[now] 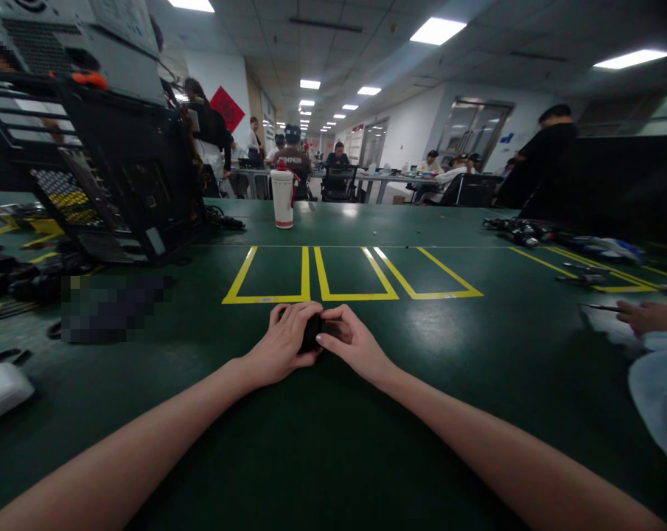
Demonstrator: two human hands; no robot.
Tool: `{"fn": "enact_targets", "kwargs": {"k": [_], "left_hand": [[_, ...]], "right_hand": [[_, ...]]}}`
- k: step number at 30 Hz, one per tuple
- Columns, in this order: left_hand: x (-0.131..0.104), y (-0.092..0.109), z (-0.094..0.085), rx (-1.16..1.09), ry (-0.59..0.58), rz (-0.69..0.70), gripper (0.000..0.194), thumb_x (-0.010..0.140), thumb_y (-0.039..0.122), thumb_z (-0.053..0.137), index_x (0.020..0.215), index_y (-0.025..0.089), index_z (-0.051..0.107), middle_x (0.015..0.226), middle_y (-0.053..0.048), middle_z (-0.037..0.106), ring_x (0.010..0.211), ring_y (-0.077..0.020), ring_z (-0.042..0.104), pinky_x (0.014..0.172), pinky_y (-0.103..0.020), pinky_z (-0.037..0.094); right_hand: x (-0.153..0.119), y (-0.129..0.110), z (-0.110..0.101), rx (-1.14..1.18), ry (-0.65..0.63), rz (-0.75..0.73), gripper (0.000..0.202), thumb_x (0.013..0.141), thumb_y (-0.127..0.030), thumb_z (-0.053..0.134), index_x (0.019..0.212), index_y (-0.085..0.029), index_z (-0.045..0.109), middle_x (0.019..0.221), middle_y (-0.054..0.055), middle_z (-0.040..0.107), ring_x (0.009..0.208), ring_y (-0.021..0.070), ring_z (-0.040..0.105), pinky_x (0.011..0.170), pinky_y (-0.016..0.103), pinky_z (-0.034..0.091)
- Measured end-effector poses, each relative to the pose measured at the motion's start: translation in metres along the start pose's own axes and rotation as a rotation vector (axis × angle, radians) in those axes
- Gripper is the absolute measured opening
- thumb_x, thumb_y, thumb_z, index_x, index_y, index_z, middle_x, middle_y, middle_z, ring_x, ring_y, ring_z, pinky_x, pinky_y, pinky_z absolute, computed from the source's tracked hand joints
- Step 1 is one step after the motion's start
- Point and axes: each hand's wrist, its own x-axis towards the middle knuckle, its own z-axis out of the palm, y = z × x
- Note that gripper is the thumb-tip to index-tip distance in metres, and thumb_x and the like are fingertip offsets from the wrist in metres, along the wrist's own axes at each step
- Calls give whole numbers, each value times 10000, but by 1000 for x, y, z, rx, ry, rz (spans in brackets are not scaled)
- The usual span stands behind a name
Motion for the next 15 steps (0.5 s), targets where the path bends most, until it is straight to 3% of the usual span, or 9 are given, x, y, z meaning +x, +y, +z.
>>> {"fn": "enact_targets", "kwargs": {"k": [10,15], "left_hand": [[0,3,-6,-5,-26,-12,584,742,224,537,1227,221,211,1198,-77,404,1114,-238,382,964,-443,201],[-1,1,-4,-9,-17,-3,602,730,219,545,1227,222,207,1203,-80,398,1117,-244,377,960,-445,203]], "right_hand": [[2,0,-3,-99,24,56,339,744,-262,550,1065,-208,456,1096,53,492,1025,182,492,907,386,411],[1,1,-1,-61,7,24,316,716,-234,581,1010,-218,466,1042,35,503,1000,177,501,872,372,435]]}}
